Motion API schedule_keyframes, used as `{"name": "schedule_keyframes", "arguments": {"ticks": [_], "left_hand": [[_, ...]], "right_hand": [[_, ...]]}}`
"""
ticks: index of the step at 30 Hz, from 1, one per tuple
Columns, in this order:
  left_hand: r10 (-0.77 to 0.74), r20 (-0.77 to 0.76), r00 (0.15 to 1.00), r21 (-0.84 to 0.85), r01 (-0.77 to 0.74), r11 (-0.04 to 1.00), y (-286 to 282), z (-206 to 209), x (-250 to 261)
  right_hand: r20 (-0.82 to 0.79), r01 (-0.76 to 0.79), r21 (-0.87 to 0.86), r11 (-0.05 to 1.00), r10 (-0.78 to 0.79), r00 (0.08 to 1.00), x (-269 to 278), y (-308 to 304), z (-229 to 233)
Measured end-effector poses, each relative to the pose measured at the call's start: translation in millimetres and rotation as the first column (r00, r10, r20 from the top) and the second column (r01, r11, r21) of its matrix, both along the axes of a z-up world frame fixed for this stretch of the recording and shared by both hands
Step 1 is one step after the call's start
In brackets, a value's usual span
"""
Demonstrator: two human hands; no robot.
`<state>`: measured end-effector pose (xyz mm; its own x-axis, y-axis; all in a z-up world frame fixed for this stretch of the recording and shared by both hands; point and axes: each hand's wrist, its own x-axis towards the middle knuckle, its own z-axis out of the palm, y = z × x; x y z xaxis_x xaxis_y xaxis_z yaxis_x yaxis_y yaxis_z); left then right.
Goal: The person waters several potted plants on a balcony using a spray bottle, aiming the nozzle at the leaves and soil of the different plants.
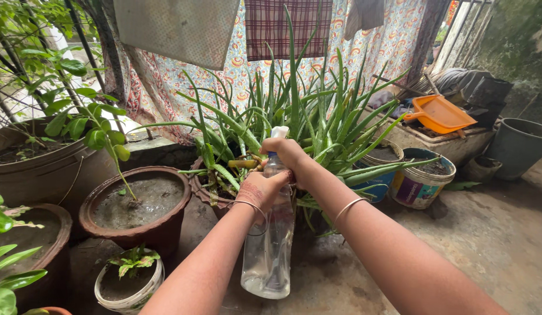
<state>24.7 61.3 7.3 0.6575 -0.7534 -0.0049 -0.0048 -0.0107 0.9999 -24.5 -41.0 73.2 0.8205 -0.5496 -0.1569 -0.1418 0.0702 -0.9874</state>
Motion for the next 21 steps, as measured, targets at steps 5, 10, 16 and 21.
{"name": "schedule_keyframes", "arguments": {"ticks": [5, 10, 16, 21], "left_hand": [[0.006, 0.111, 0.994, 0.137, -0.021, 0.99, 12.1, 6.0, 2.3], [0.016, 0.193, 0.981, 0.104, -0.037, 0.994, 11.3, 5.4, 5.3], [0.047, 0.372, 0.927, 0.169, -0.117, 0.979, 13.8, 2.4, 8.7], [0.068, 0.359, 0.931, 0.376, -0.211, 0.902, 29.7, 6.8, 15.1]], "right_hand": [[0.027, -0.086, 0.053, 0.995, 0.084, 0.996, -9.6, 12.4, 5.4], [0.087, -0.018, 0.057, 0.998, 0.013, 0.996, 9.3, 2.5, -10.0], [0.114, -0.029, 0.094, 0.995, 0.018, 0.993, 26.3, -6.2, -23.8], [0.049, -0.081, 0.084, 0.993, 0.077, 0.996, 14.3, 15.3, -12.8]]}}
